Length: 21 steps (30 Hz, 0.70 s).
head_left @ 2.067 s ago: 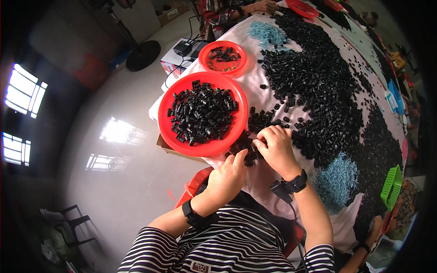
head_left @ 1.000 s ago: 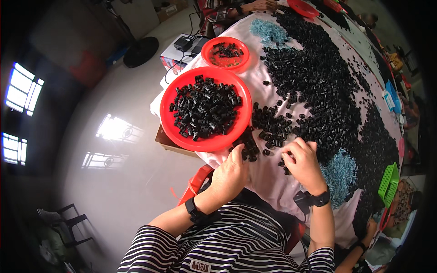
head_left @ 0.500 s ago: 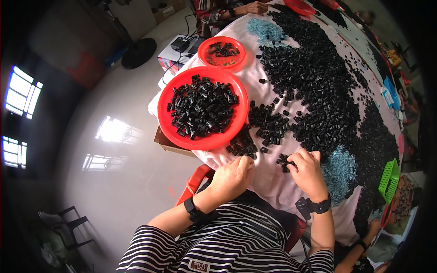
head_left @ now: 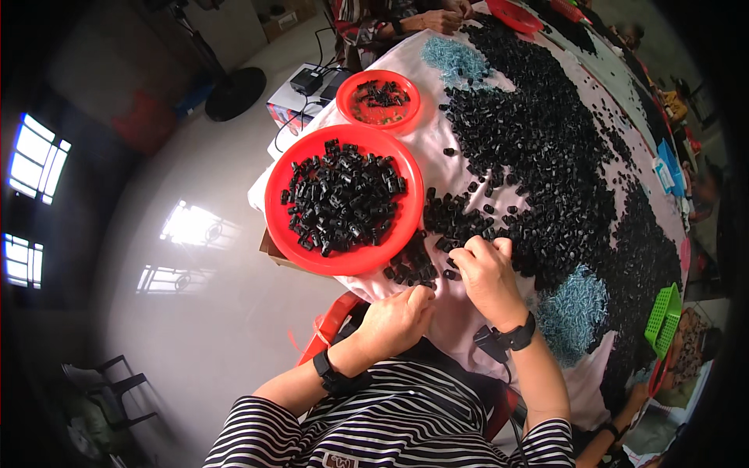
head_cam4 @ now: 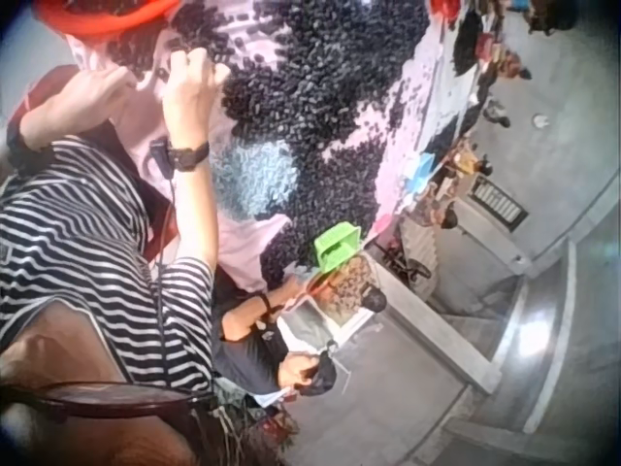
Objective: The recorder and several other workers are sitting around a table manually assembling small black plastic components into finished units.
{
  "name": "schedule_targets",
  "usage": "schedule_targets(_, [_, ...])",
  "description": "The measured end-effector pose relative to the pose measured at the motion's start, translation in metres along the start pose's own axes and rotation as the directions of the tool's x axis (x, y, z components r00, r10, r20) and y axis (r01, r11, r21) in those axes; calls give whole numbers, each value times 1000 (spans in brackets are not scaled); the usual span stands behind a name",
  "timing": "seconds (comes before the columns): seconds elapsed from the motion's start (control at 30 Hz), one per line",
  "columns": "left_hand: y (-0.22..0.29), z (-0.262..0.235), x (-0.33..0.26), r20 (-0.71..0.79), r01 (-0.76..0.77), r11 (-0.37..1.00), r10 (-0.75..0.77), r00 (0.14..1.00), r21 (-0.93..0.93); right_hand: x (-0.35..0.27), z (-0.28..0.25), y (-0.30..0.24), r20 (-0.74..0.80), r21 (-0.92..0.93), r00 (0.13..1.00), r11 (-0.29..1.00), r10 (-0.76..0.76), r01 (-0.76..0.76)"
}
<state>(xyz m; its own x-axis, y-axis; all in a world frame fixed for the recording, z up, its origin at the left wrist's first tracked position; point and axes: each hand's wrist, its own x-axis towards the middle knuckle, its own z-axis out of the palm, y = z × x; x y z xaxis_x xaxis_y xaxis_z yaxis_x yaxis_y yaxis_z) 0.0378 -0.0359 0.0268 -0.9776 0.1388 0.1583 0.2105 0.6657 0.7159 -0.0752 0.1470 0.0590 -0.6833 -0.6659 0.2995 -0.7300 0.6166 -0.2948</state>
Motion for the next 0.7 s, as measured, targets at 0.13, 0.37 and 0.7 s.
schedule_targets(0.13, [2,-3,3,-16,15,998,-16,1000,-58,4,4,0,22,-39,1000,999,-21,22])
schedule_targets(0.37, [5,-4,7,-31,32,996,-34,999,-78,5,14,4,6,22,1000,1000,-14,14])
schedule_targets(0.7, [9,-6,8,-32,15,996,-18,999,-92,1,20,9,-12,-37,1000,999,-9,9])
